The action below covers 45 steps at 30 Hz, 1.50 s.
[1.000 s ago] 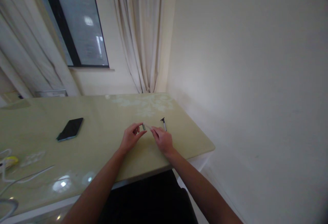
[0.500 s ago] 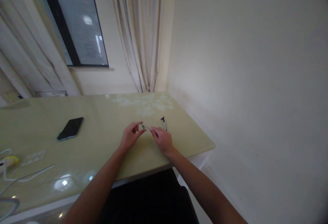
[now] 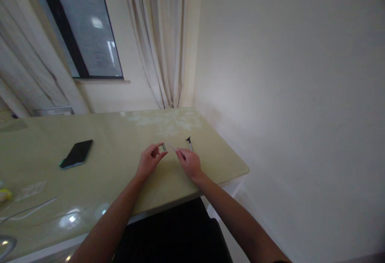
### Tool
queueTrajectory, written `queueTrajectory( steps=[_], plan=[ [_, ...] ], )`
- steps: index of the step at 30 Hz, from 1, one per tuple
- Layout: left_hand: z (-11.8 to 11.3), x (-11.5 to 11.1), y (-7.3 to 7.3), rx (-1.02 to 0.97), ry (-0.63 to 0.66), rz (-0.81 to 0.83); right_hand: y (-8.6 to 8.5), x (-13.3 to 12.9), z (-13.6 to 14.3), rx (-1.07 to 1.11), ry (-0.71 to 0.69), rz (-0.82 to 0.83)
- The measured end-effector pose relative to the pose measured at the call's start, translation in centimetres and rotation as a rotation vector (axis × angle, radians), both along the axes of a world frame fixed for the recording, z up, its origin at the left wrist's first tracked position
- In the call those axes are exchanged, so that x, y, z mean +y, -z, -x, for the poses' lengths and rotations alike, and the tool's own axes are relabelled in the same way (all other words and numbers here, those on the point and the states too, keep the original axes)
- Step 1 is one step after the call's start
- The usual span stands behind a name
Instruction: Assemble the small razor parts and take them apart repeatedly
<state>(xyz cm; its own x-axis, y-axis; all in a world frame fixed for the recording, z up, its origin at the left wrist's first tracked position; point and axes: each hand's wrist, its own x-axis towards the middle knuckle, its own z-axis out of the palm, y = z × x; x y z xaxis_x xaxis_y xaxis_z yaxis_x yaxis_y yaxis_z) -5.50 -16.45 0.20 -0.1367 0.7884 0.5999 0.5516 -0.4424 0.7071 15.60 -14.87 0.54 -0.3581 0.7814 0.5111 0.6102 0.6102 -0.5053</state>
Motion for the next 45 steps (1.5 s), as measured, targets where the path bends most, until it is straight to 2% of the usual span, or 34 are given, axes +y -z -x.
queueTrajectory(
  steps=[8,17,20,23,26,32,36,41,45],
  plan=[
    [-0.1,-0.3,-0.3,-0.012,0.004,0.015,-0.2,0.0,0.1,0.0,-0.037,0.035],
    [-0.1,-0.5,-0.5,-0.012,-0.015,0.029,-0.4,-0.1,0.2,-0.021,0.055,0.035],
    [-0.1,-0.5,-0.4,-0.009,-0.02,0.031,-0.6,-0.2,0.1,-0.045,0.014,0.025],
    [0.0,-0.5,-0.4,-0.004,-0.036,0.022,-0.7,-0.3,0.1,-0.037,0.054,0.035],
    [0.0,-0.4,-0.4,0.002,-0.039,0.016,-0.6,-0.2,0.3,-0.051,0.007,0.018],
    [-0.1,-0.7,-0.6,0.015,-0.012,0.03,-0.6,0.2,0.7,-0.057,0.045,0.027],
    [0.0,-0.6,-0.4,0.033,-0.003,0.037,-0.5,0.5,0.7,0.052,0.097,0.058],
    [-0.1,-0.3,0.4,0.091,0.035,0.051,-0.7,1.4,-1.4,0.283,0.074,-0.027],
    [-1.2,1.3,0.7,0.119,0.098,0.09,-1.3,4.9,-5.3,0.21,0.088,-0.012]
  ],
)
